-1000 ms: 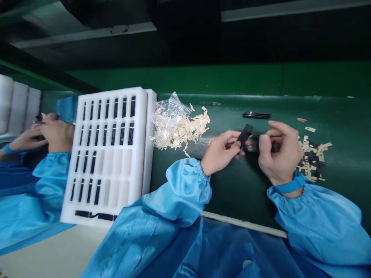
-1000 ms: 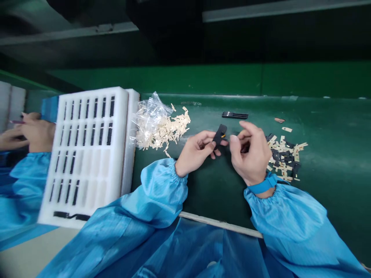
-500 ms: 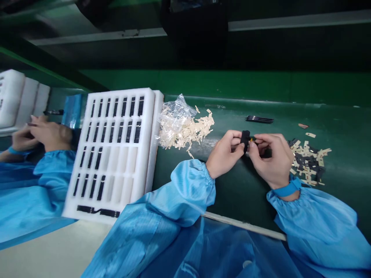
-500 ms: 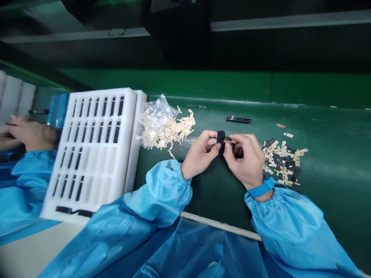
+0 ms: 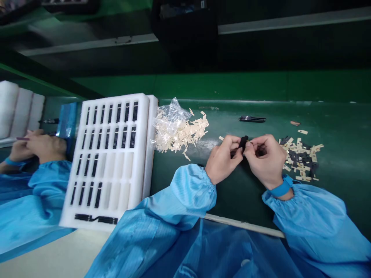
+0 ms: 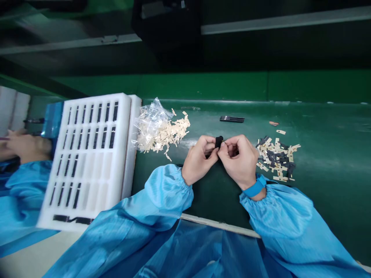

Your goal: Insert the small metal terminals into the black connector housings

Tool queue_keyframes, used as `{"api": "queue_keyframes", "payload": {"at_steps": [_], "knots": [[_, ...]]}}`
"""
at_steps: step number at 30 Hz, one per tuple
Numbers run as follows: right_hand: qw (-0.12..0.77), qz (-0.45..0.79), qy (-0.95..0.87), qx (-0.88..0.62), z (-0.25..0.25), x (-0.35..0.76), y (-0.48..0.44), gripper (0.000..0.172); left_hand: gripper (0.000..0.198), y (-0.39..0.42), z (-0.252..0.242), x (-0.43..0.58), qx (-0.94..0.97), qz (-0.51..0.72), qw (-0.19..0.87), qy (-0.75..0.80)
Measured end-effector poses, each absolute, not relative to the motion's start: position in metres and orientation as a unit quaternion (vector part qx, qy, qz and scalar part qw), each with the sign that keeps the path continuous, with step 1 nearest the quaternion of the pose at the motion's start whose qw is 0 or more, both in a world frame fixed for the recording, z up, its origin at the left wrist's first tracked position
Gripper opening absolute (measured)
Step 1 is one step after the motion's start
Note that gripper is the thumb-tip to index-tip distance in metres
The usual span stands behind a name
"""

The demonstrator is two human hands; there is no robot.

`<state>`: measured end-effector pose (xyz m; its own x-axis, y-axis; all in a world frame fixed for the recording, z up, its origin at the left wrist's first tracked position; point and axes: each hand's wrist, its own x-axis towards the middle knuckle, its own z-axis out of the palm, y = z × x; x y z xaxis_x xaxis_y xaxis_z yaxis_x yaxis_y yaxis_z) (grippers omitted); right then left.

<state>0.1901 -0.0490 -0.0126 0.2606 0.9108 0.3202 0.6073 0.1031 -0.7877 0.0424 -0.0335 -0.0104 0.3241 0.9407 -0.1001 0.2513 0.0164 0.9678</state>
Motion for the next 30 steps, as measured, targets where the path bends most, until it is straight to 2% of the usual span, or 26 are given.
{"api": "queue_keyframes", "payload": {"at_steps": [8,13,15,18,21,22,25,30], "knots": [[0.462,0.275,-0.533,-0.653,-0.013,0.194,-0.050,0.008,0.025,-0.031,-0.017,0.038,0.672,0.357,0.447,0.470],[0.472,0.303,-0.518,-0.646,-0.013,0.195,-0.048,0.009,0.026,-0.027,-0.020,0.032,0.757,0.362,0.327,0.435],[0.466,0.281,-0.534,-0.647,-0.013,0.196,-0.048,0.007,0.026,-0.027,-0.019,0.030,0.774,0.356,0.309,0.423],[0.428,0.195,-0.590,-0.657,-0.011,0.198,-0.047,0.012,0.027,-0.025,-0.018,0.031,0.732,0.354,0.372,0.448],[0.442,0.183,-0.583,-0.656,-0.008,0.204,-0.046,0.032,0.026,-0.023,-0.018,0.034,0.612,0.366,0.539,0.449],[0.465,0.197,-0.564,-0.654,-0.008,0.206,-0.046,0.030,0.027,-0.021,-0.018,0.035,0.566,0.368,0.594,0.438],[0.512,0.252,-0.515,-0.640,-0.007,0.210,-0.043,0.009,0.037,-0.018,-0.016,0.036,0.471,0.366,0.685,0.419],[0.496,0.382,-0.492,-0.605,-0.006,0.207,-0.040,0.009,0.046,-0.017,-0.011,0.037,0.435,0.372,0.705,0.419]]}}
